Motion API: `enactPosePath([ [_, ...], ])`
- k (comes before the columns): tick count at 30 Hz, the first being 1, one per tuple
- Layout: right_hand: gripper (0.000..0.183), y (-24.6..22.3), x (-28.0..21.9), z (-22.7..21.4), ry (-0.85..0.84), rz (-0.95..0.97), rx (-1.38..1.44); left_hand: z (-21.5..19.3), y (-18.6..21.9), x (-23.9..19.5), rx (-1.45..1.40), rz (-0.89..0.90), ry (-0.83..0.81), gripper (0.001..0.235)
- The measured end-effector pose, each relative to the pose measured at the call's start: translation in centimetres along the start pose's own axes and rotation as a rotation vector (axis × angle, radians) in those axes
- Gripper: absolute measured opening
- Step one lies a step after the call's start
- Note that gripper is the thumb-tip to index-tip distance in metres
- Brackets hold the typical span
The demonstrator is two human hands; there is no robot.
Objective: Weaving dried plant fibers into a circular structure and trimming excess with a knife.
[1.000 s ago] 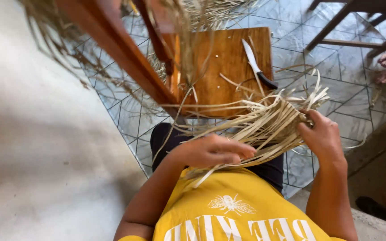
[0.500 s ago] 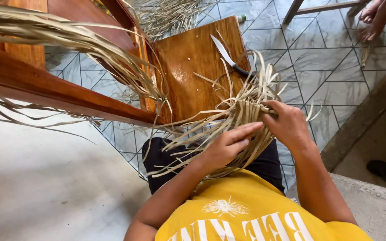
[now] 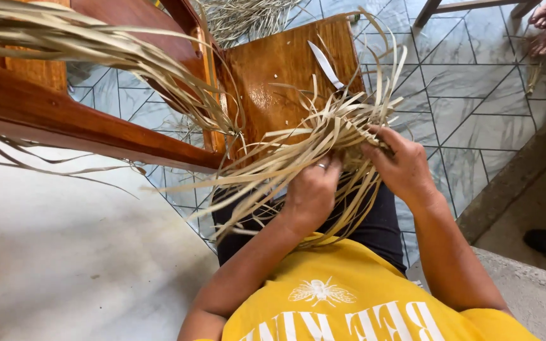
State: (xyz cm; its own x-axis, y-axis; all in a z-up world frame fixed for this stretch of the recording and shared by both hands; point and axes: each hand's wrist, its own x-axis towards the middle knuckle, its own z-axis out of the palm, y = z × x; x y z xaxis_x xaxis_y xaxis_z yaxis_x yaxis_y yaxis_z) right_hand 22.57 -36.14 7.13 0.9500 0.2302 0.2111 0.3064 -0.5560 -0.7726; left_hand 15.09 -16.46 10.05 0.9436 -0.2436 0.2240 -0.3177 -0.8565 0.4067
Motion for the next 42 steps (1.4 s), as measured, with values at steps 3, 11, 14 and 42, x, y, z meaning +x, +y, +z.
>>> enactPosePath([
  [3,0.033,0.8,0.2,0.1,-0.018,0.056,0.028,4.4,-0.8,-2.4,0.006,0.117,-0.047,0.029],
  [11,0.037,-1.7,0.2,-1.0,-0.134,0.121,0.084,3.1,-1.1,-2.6,0.054,0.037,0.0,0.034],
  [14,0.042,-2.8,0.4,-1.2,-0.195,0.129,0.022,6.1,-3.7,-2.8,0.155,0.037,0.177,0.042],
  [42,0.02,-0.9,6.6,-4.6,0.246,-0.704,-0.692,2.4,1.3,12.5,-1.827,-0.81,0.04,0.093],
])
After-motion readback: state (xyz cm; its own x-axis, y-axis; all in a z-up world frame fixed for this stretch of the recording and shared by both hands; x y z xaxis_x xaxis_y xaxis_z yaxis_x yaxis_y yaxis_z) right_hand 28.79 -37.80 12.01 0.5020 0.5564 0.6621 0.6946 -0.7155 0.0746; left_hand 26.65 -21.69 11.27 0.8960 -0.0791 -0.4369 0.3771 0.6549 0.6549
